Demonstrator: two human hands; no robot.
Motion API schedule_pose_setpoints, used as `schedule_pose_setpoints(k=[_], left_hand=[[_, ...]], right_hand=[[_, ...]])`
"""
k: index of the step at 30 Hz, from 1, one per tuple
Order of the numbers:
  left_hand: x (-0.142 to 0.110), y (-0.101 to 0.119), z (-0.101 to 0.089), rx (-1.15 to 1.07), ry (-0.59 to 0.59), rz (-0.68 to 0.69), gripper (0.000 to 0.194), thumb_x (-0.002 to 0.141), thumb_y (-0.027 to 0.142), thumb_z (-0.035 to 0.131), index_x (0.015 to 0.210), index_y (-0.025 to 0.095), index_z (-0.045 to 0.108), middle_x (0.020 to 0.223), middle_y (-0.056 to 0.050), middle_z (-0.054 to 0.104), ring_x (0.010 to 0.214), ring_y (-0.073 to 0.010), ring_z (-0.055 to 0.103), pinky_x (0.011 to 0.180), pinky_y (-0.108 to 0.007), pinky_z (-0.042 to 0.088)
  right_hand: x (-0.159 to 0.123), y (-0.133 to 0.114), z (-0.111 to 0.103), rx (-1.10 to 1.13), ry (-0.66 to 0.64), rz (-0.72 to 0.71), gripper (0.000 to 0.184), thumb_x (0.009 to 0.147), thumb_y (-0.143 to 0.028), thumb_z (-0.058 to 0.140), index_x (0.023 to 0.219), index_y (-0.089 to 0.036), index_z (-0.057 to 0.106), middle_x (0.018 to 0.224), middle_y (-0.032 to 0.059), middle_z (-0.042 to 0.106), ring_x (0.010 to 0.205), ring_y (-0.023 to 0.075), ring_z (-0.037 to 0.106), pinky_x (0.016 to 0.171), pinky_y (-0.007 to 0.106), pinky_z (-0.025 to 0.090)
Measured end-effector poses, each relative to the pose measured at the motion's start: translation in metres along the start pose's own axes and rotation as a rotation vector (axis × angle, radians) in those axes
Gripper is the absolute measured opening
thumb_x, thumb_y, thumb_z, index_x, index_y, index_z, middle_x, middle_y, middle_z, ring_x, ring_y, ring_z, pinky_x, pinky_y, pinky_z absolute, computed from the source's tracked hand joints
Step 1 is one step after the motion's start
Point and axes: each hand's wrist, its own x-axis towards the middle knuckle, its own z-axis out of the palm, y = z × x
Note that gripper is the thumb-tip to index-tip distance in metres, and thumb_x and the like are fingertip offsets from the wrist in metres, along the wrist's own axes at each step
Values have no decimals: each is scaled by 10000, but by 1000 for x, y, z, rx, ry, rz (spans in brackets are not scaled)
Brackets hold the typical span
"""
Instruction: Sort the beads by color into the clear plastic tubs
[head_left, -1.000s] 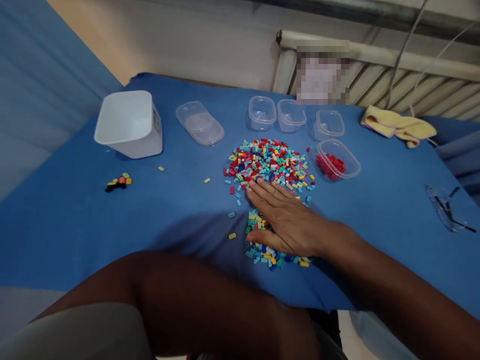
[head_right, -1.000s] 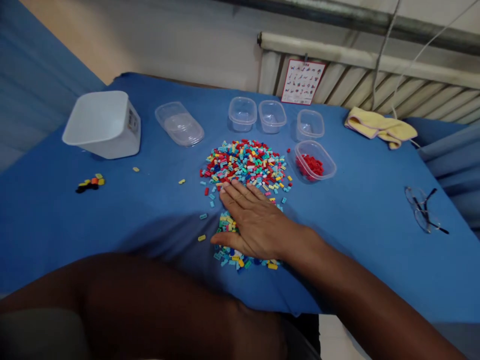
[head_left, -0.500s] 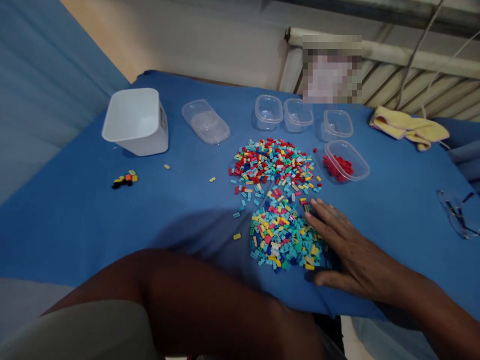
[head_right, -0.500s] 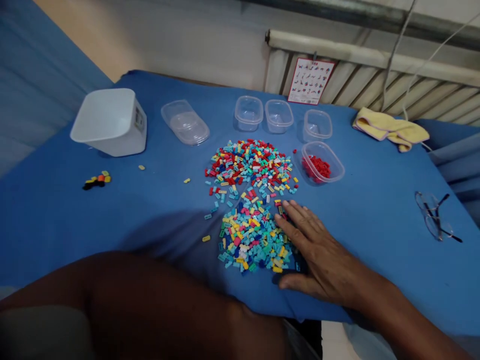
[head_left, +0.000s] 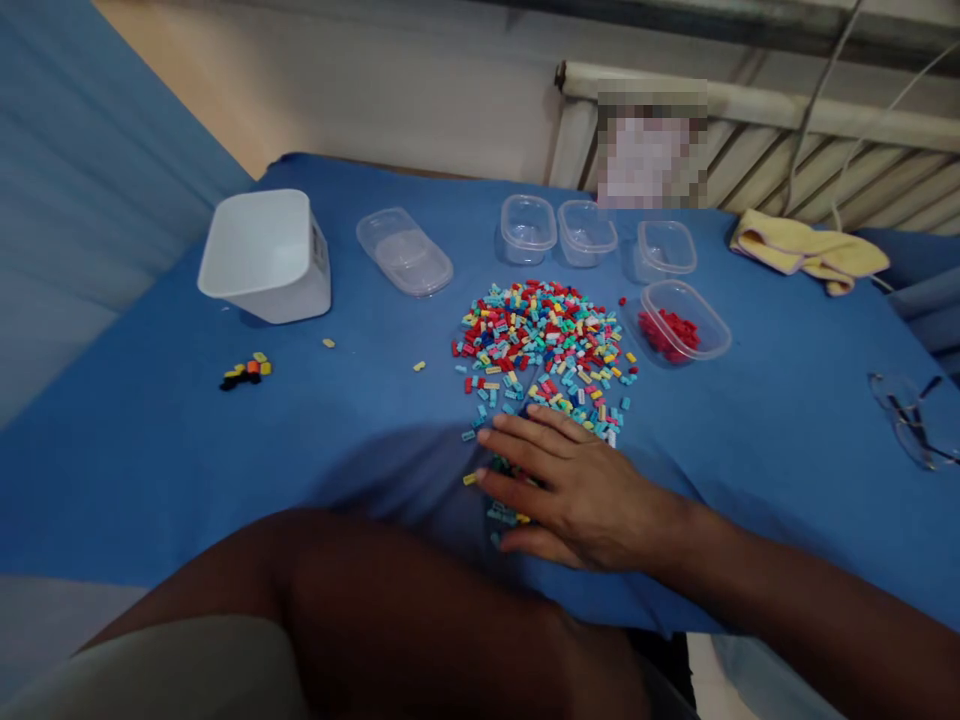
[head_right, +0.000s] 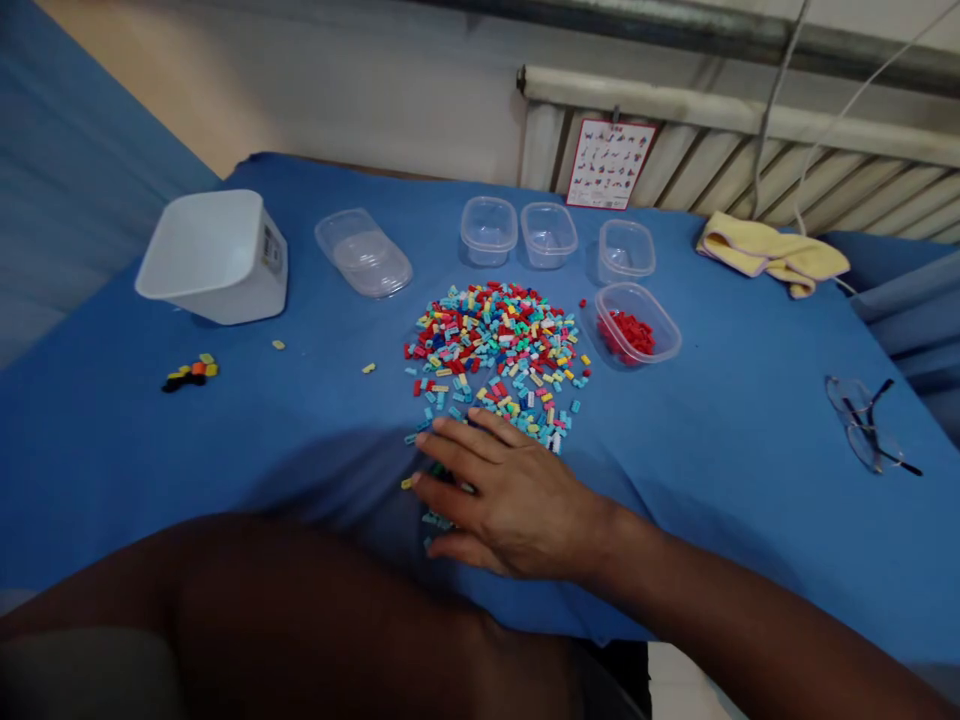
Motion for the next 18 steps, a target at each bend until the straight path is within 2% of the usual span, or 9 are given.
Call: schedule_pose_setpoints(k=[3, 7, 9, 12, 15, 18], left_hand=[[6, 4, -2, 24, 45, -20, 446, 1081, 430, 714, 1453, 192, 652, 1474, -155, 638, 1264, -304, 683, 1060, -517, 625], [14, 6, -8, 38, 86, -26, 420, 1088, 430, 704, 1432, 193, 663, 1460, -153, 646, 1245, -292, 689, 1051, -504, 630], [15, 5, -13, 39, 90, -25, 414, 1091, 430, 699, 1432, 198, 664, 1468, -154, 643, 1250, -291, 686, 1057, -504, 627], [14, 1, -19, 37, 76, -25, 429, 1088, 433, 700, 1447, 200, 658, 1487, -152, 630, 1272, -306, 675, 1070, -514, 621], [13, -2, -23, 32, 41, -14, 441, 1084, 430, 707, 1453, 196, 652, 1485, -150, 629, 1277, -314, 673, 1068, -518, 620], [17, -2, -24, 21, -4, 16, 434, 1089, 428, 699, 1457, 203, 650, 1493, -155, 624, 1278, -305, 671, 1074, -519, 617]], right_hand=[[17, 1, 6, 1, 11, -12, 461, 1155, -501, 559, 1480, -203, 693, 1616, 116, 659, 1547, 308, 556, 1351, 537, 375], [30, -2, 9, -18, 51, 32, 410, 1167, -439, 535, 1416, -175, 726, 1601, 137, 667, 1488, 319, 604, 1291, 546, 449], [32, -7, 6, -15, 62, 39, 438, 1164, -464, 538, 1411, -154, 726, 1597, 163, 665, 1475, 330, 611, 1281, 561, 454], [33, -15, 0, 36, 58, -47, 476, 1150, -521, 552, 1391, -154, 736, 1583, 168, 673, 1485, 330, 599, 1299, 576, 427], [33, -16, 2, 34, 50, -153, 370, 1155, -416, 550, 1334, -169, 761, 1545, 143, 702, 1444, 302, 631, 1304, 549, 424], [35, -12, 10, -50, 83, -151, 287, 1137, -281, 569, 1309, -156, 762, 1479, 151, 740, 1372, 302, 669, 1260, 544, 465]])
